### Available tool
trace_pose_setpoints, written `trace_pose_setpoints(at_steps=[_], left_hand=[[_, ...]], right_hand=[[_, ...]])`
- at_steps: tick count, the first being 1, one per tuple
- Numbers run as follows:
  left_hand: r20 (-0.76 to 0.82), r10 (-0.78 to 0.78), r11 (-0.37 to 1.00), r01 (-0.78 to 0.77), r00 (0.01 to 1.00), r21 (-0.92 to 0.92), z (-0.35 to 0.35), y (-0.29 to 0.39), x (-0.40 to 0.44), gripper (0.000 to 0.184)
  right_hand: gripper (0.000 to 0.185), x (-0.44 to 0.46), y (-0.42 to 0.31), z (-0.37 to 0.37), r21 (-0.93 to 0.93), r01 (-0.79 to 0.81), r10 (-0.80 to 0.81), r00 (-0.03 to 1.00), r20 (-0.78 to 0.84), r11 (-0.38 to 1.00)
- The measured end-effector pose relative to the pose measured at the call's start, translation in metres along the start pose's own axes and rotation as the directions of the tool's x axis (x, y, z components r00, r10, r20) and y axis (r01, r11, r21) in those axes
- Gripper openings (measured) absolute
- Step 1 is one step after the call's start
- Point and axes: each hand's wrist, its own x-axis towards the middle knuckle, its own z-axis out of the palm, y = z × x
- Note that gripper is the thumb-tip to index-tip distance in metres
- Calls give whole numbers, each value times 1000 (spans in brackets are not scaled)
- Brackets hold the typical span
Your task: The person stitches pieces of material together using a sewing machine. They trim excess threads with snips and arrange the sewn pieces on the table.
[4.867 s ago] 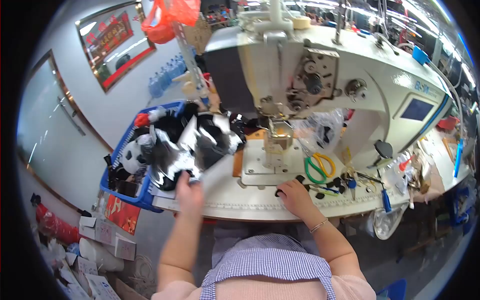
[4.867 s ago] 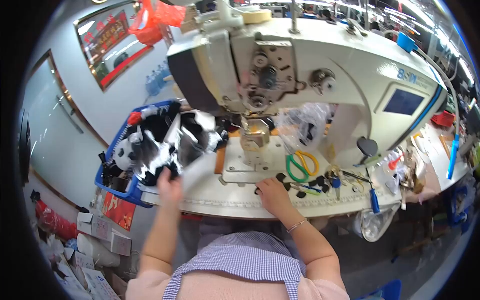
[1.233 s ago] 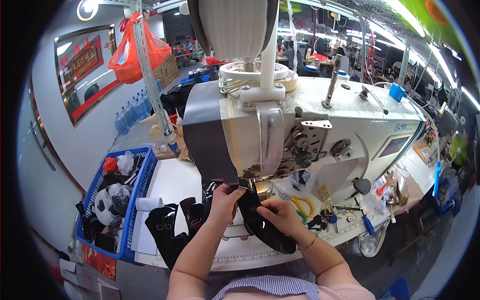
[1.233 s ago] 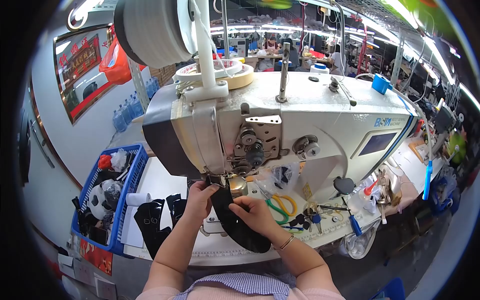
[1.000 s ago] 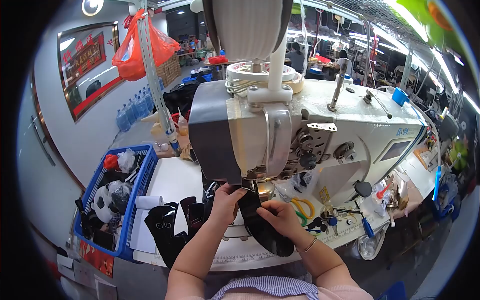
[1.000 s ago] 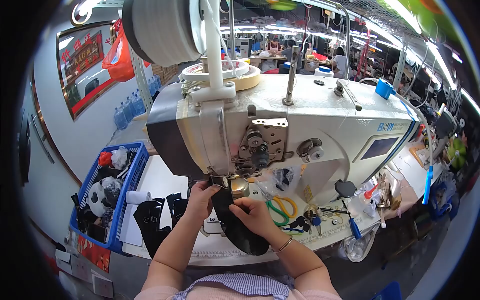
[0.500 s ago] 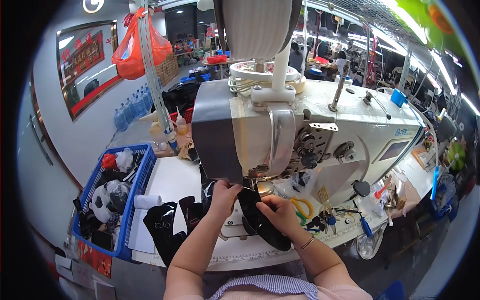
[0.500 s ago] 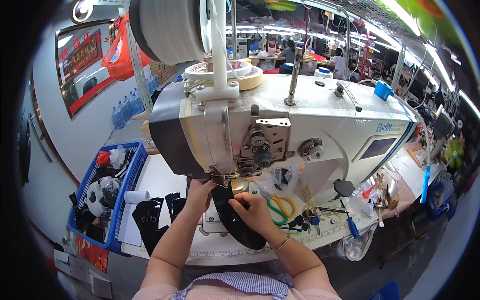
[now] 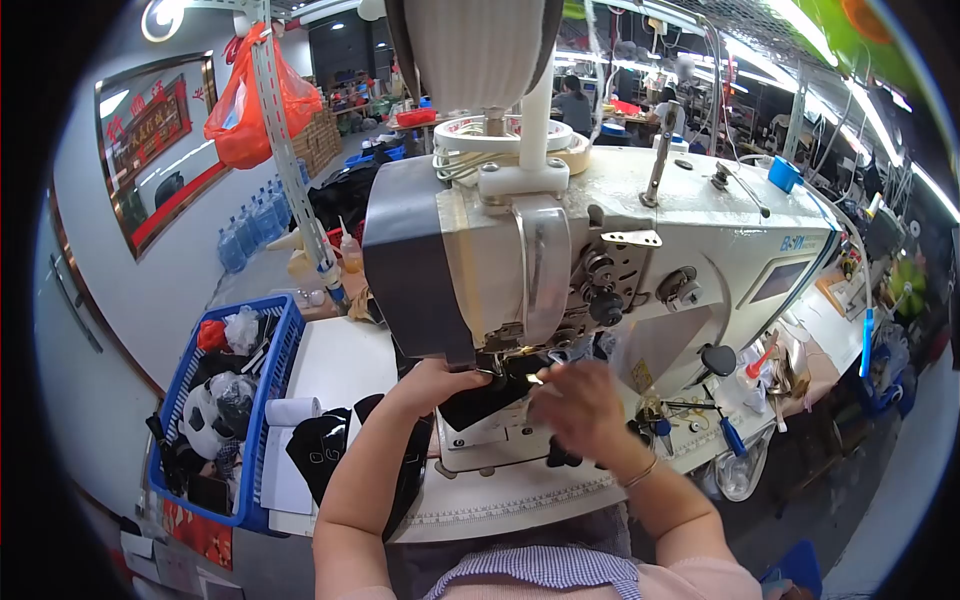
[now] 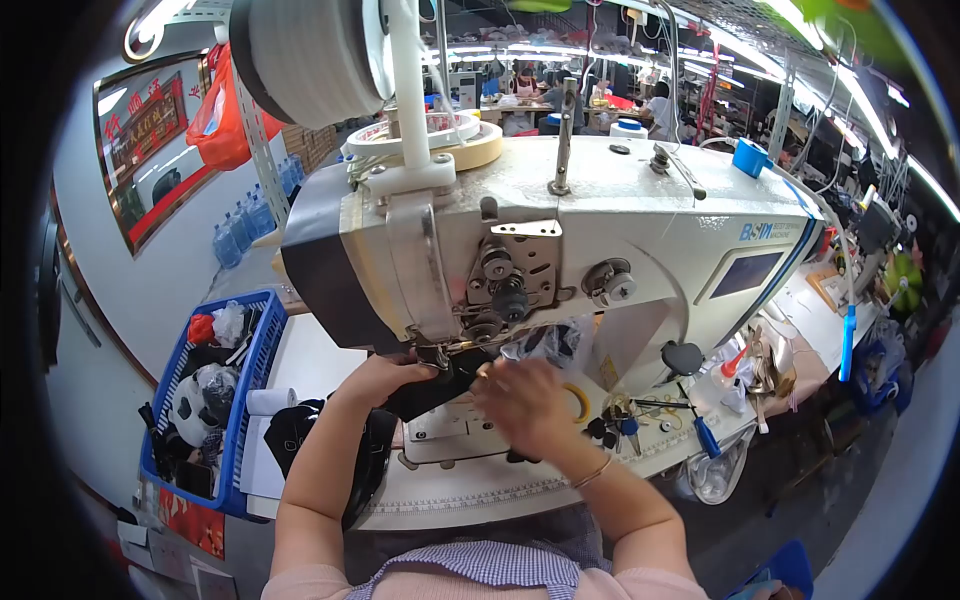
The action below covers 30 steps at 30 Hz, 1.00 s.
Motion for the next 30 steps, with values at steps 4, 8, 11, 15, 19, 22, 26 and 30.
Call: trace_pose_setpoints(at_steps=[4,8,11,15,19,22,26,30], left_hand=[[77,142,972,-124,987,-199,-8,-54,35,36],[76,190,948,-163,979,-272,-7,-66,46,31],[11,113,850,-91,993,-519,4,-77,48,25],[-321,338,736,-461,885,-495,49,-105,31,17],[-163,238,719,-287,957,-633,26,-75,38,15],[-142,228,842,-268,963,-469,18,-80,50,13],[-236,315,774,-393,919,-496,28,-99,57,13],[-425,234,642,-467,874,-608,54,-92,46,12]], right_hand=[[28,-12,-21,20,-129,43,-40,999,25,991],[28,-4,-19,17,-100,37,-34,999,36,994],[27,9,-10,21,-45,5,-3,999,36,999],[25,12,1,21,58,-102,99,994,54,993],[28,5,-8,23,53,-81,80,997,17,995],[31,-3,-20,21,25,-14,13,1000,11,1000],[29,-5,-27,19,-4,4,-4,1000,21,1000],[28,2,-25,17,-35,-23,24,1000,18,999]])
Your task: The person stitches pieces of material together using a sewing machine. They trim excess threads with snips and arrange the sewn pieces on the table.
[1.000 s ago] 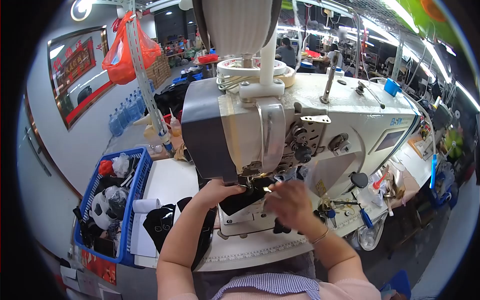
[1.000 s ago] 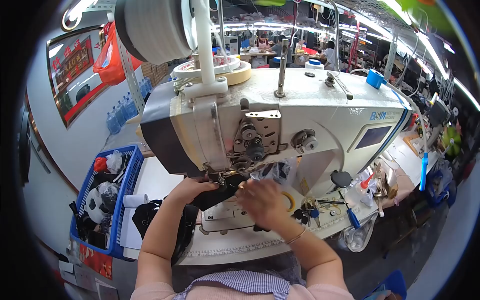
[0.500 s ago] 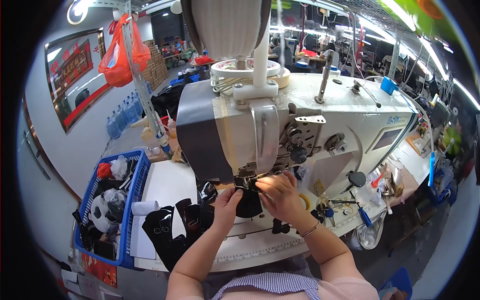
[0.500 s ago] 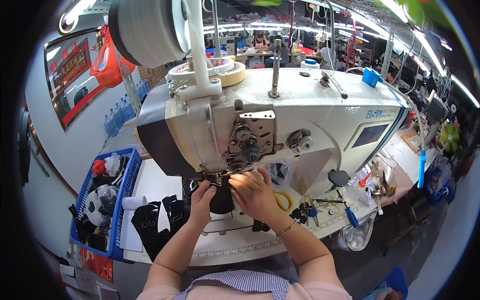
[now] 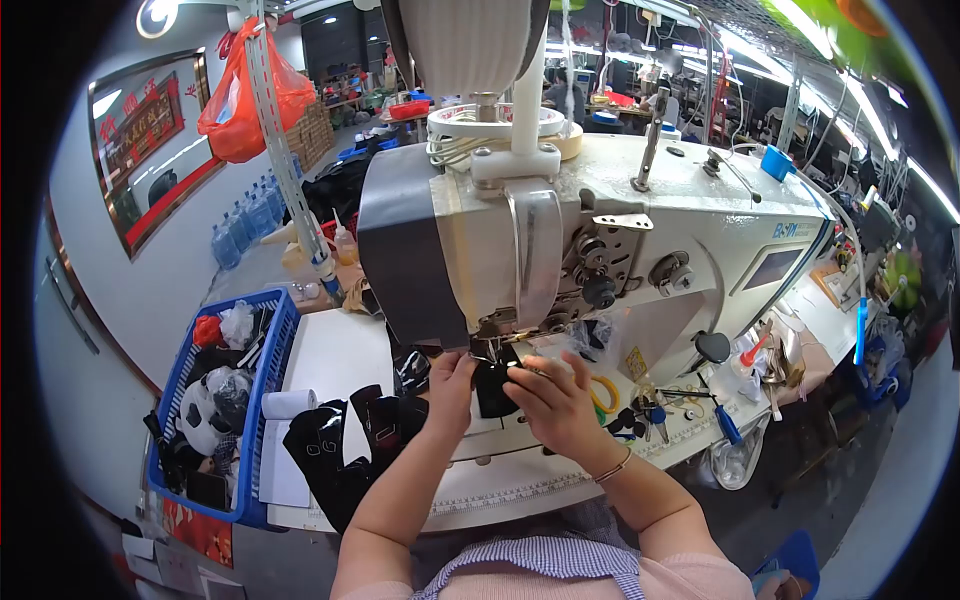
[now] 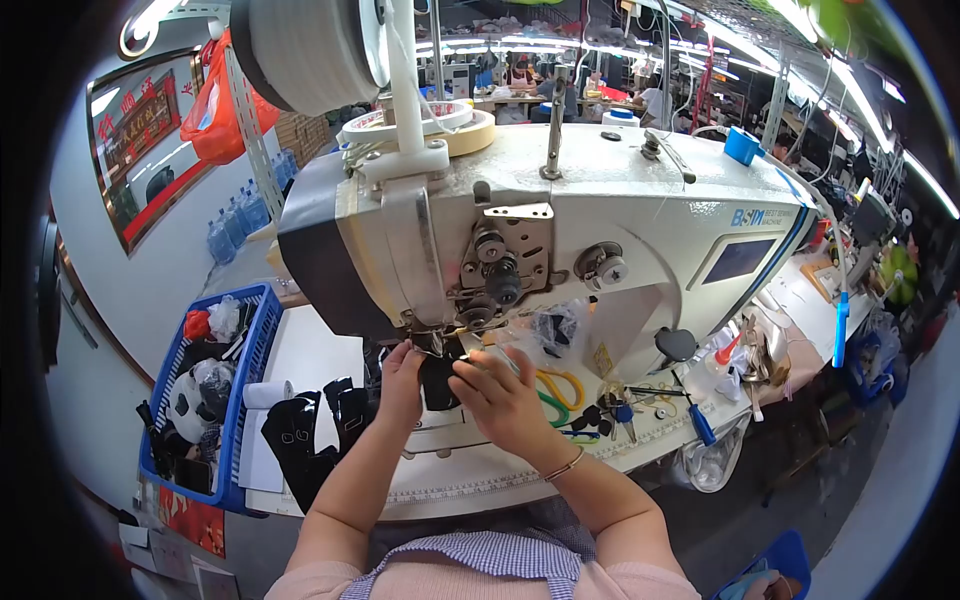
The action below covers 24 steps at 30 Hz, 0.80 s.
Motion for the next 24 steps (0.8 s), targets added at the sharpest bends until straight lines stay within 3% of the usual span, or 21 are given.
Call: trace_pose_setpoints(at_steps=[6,9,12,14,15,16,17,19,20,23,24], left_hand=[[-125,187,982,-183,974,49,19,-7,-19,25],[-5,232,949,-225,973,221,6,-3,-19,22],[93,482,745,-463,871,480,-24,12,-8,16],[308,489,445,-537,816,717,-16,43,6,18],[410,456,266,-561,790,784,-13,54,13,21],[399,310,439,-503,863,745,-18,50,22,32],[351,128,558,-360,928,748,-18,55,21,32],[270,-245,693,-27,931,721,-10,74,15,33],[236,-308,688,45,922,724,-1,87,7,39],[83,-510,520,230,856,823,1,95,12,42],[189,-433,655,163,881,738,10,101,4,41]], right_hand=[[32,9,17,-8,-14,-61,62,997,45,998],[33,8,23,-8,-5,-52,52,998,44,999],[29,9,38,0,-20,-37,38,998,45,999],[27,13,49,2,-33,-112,116,983,145,993],[27,17,57,2,-44,-186,191,951,243,982],[26,18,60,1,-63,-256,262,904,337,965],[27,16,57,0,-45,-173,179,951,253,984],[28,16,48,-5,-36,16,-14,997,71,999],[28,15,39,-10,-52,108,-107,994,25,993],[29,7,31,-5,-47,64,-64,998,3,997],[29,7,32,-5,-59,62,-62,998,6,996]])
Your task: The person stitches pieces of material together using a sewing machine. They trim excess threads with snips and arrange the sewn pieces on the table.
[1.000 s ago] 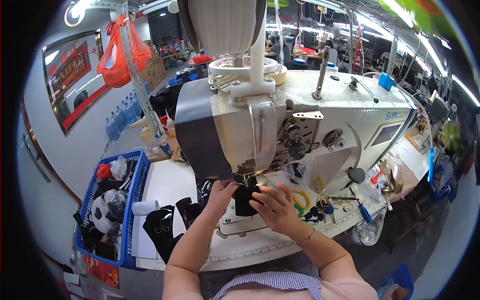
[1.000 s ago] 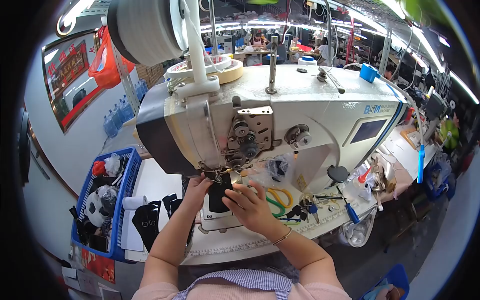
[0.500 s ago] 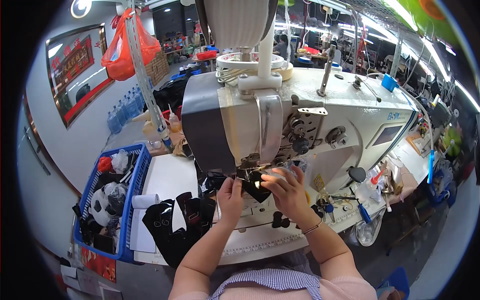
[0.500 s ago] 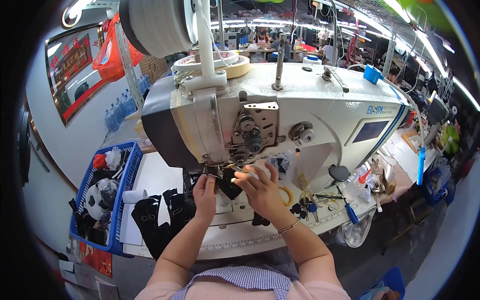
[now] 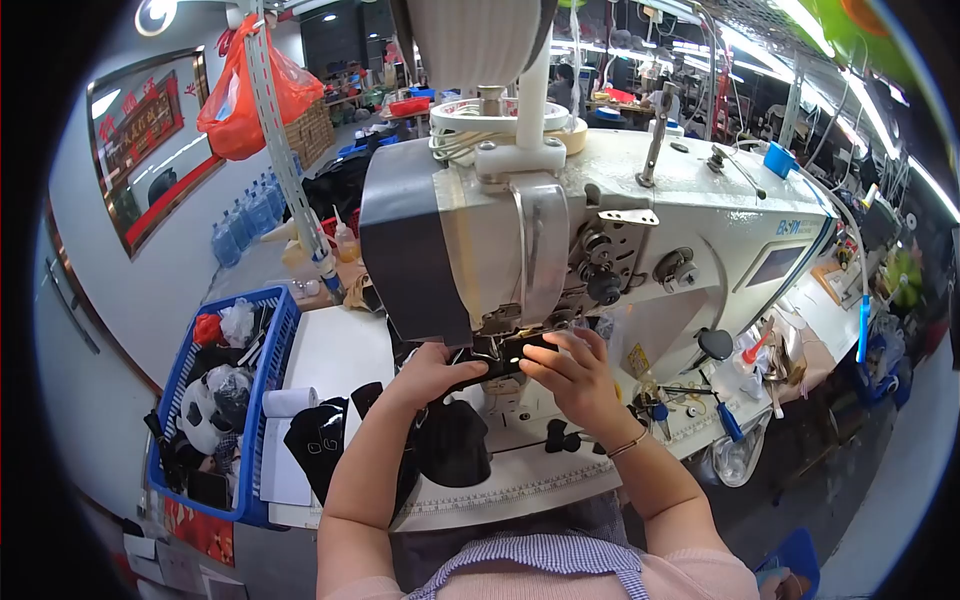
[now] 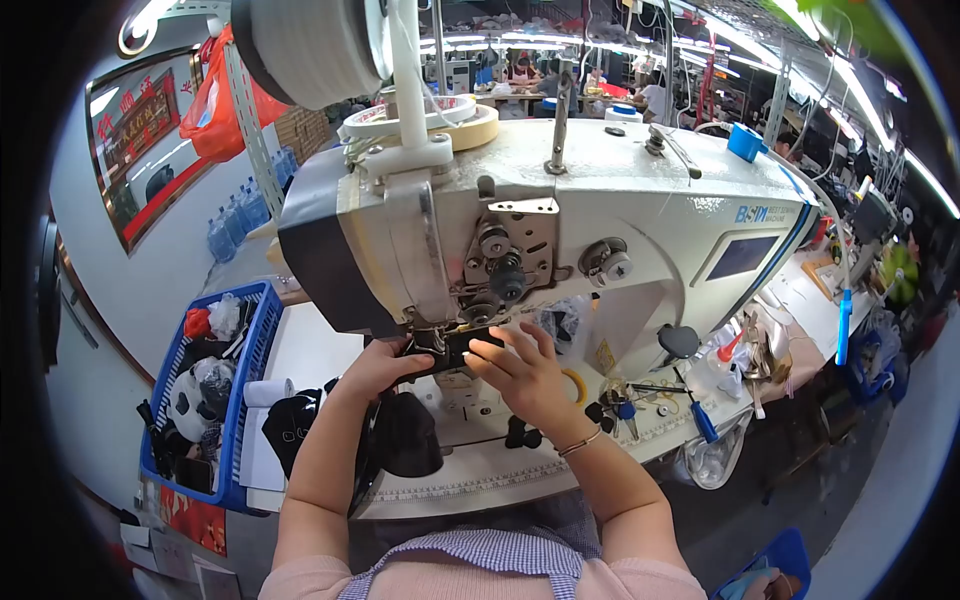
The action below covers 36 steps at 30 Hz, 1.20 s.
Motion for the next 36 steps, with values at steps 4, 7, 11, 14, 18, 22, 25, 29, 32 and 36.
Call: trace_pose_setpoints(at_steps=[4,7,11,14,18,22,25,29,32,36], left_hand=[[-22,193,966,-194,981,-174,0,-27,16,34],[-52,214,955,-220,975,-196,1,-38,25,29],[-114,149,949,-175,982,-262,9,-52,27,25],[-181,129,889,-195,975,-414,25,-58,18,22],[-204,44,750,-167,978,-641,44,-64,-4,18],[-255,80,602,-250,964,-758,71,-65,-16,16],[-318,162,696,-336,934,-635,78,-74,-13,17],[-323,245,765,-387,914,-515,75,-73,-9,18],[-321,244,755,-387,915,-529,75,-74,-7,18],[-296,240,730,-373,925,-573,75,-78,-9,17]], right_hand=[[30,6,5,4,8,14,-14,1000,8,1000],[29,5,18,20,53,-27,26,999,34,998],[34,5,29,34,119,-55,49,997,54,991],[37,7,26,30,145,-65,60,998,38,987],[39,3,17,12,194,-171,164,985,48,966],[30,-24,18,-15,84,-166,171,983,-68,983],[26,-30,29,-63,-141,-248,208,946,-247,958],[22,-44,64,-95,-251,-506,312,779,-544,825],[29,-99,91,-59,-207,-552,382,758,-529,808],[38,-120,88,-56,-290,-538,386,808,-446,792]])
